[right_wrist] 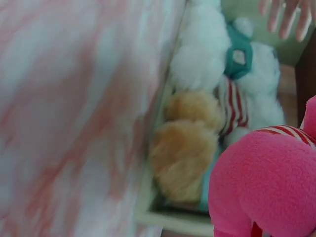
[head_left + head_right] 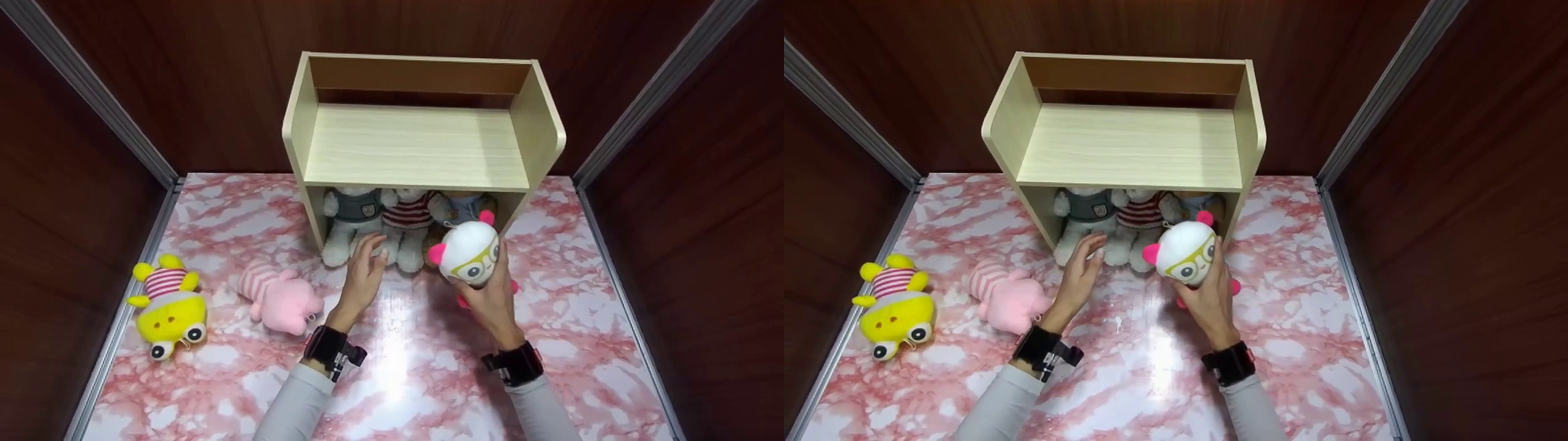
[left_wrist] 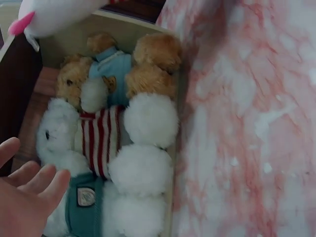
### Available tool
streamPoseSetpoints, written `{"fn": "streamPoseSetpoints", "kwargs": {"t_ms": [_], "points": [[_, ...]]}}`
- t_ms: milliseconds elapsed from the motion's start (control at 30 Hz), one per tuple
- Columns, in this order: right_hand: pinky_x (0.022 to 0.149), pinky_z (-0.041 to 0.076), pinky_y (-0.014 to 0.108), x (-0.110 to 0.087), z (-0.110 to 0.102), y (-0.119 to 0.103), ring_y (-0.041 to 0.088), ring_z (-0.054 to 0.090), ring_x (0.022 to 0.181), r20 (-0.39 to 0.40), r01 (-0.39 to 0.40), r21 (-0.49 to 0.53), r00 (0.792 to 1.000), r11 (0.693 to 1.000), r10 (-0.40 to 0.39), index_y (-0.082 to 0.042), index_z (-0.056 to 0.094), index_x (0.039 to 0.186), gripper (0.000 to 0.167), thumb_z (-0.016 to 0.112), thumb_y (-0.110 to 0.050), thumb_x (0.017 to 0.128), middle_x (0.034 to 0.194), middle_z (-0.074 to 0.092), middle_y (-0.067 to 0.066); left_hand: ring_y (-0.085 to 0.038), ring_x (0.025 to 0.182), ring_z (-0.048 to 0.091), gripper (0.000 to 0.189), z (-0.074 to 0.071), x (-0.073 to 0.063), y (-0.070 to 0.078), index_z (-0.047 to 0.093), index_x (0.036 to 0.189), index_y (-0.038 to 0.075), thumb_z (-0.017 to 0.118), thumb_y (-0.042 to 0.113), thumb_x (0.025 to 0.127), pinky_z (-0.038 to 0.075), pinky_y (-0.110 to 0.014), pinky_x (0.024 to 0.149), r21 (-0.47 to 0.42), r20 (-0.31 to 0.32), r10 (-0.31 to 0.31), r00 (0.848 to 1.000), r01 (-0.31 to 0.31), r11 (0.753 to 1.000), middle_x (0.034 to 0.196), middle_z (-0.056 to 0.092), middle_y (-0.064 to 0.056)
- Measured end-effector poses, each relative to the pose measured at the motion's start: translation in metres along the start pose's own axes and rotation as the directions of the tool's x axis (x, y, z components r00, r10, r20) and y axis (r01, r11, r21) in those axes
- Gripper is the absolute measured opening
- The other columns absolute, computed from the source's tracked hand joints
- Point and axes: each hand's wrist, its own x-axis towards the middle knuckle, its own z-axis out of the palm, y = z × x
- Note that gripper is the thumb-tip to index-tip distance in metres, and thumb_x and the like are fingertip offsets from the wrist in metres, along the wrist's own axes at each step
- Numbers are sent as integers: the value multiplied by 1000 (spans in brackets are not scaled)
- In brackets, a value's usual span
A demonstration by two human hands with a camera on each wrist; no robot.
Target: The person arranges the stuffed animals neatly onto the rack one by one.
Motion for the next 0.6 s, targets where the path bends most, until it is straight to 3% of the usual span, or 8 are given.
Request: {"fn": "streamPoseSetpoints", "kwargs": {"t_ms": [167,300,433,600], "points": [[116,35,50,8,19,-14,41,45,140,15,36,22,999,999,-37,2,16,162,121,96,-16,73,160,36,28,-40,133,55,46,11,5,14,47,147,-3,52,20,108,50,-44,106,-128,136,-29,990,46,991,148,51,-26],[112,39,56,10,33,-22,43,48,135,44,96,17,994,995,-97,8,17,160,118,94,-12,74,155,40,31,-36,126,61,68,20,8,24,41,152,1,59,46,103,53,-39,103,-209,221,-69,973,117,971,144,56,-25],[107,43,56,9,42,-28,42,51,129,86,151,-19,985,988,-149,7,15,160,112,87,-10,76,150,44,31,-30,112,67,93,25,10,30,38,154,9,69,68,88,56,-40,92,-176,218,-119,969,159,971,135,63,-22],[102,45,55,5,44,-32,41,52,122,145,165,-74,978,984,-153,7,13,161,114,88,-21,80,139,49,31,-30,117,64,89,26,9,30,41,152,12,80,56,85,53,-45,97,-98,148,-182,972,197,975,136,63,-20]]}}
